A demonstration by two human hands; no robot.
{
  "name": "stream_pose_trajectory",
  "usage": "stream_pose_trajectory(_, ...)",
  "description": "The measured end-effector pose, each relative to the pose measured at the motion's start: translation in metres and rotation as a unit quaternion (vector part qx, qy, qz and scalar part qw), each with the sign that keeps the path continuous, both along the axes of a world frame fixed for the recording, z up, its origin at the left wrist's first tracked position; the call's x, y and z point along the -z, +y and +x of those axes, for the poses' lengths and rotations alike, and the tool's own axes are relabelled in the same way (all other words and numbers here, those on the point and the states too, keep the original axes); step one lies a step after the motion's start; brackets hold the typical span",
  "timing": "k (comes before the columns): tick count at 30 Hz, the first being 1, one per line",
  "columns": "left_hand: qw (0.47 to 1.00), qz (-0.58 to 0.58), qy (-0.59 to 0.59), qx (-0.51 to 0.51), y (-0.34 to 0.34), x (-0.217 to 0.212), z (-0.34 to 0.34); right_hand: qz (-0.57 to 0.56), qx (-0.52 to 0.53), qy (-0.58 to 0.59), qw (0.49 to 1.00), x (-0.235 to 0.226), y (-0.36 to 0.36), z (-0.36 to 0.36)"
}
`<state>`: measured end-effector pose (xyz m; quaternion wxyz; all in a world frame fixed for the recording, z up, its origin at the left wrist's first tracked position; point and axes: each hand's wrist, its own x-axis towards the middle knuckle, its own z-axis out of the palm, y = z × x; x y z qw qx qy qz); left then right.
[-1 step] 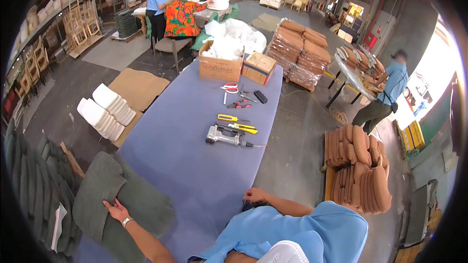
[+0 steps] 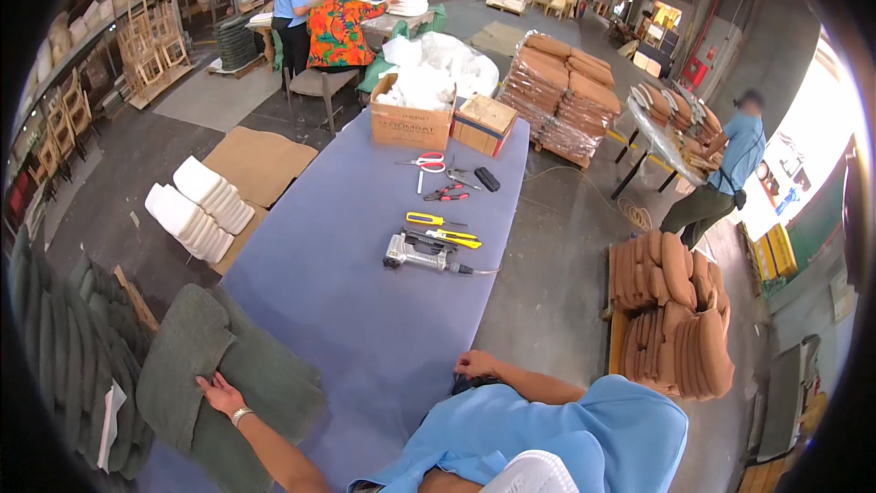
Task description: The person wraps green fabric around white foam inserts, folds the edges, and secures them using a staple gun. The person repeatedly handles multiple cushion units, aligning fabric and fastening edges on a work table.
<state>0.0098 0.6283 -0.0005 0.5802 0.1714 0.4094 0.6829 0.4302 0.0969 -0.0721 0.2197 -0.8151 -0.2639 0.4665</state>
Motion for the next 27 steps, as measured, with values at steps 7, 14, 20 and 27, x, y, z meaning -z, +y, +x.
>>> stream_pose_trajectory(7, 0.983, 0.069, 0.166, -0.024, -0.139, -0.02, 0.061, 0.014, -0.145, -0.047, 0.988, 0.006, 0.021, 0.032)
stream_pose_trajectory(14, 0.931, -0.069, 0.345, 0.093, -0.378, 0.013, 0.138, -0.049, -0.171, 0.201, 0.963, -0.01, 0.054, 0.068)
stream_pose_trajectory(20, 0.78, -0.169, 0.402, 0.449, -0.463, 0.044, 0.167, -0.148, -0.328, 0.253, 0.898, 0.015, 0.063, 0.092)
stream_pose_trajectory(27, 0.743, -0.071, 0.583, 0.323, -0.41, 0.086, 0.04, -0.127, -0.346, 0.144, 0.918, 0.018, 0.087, 0.069)
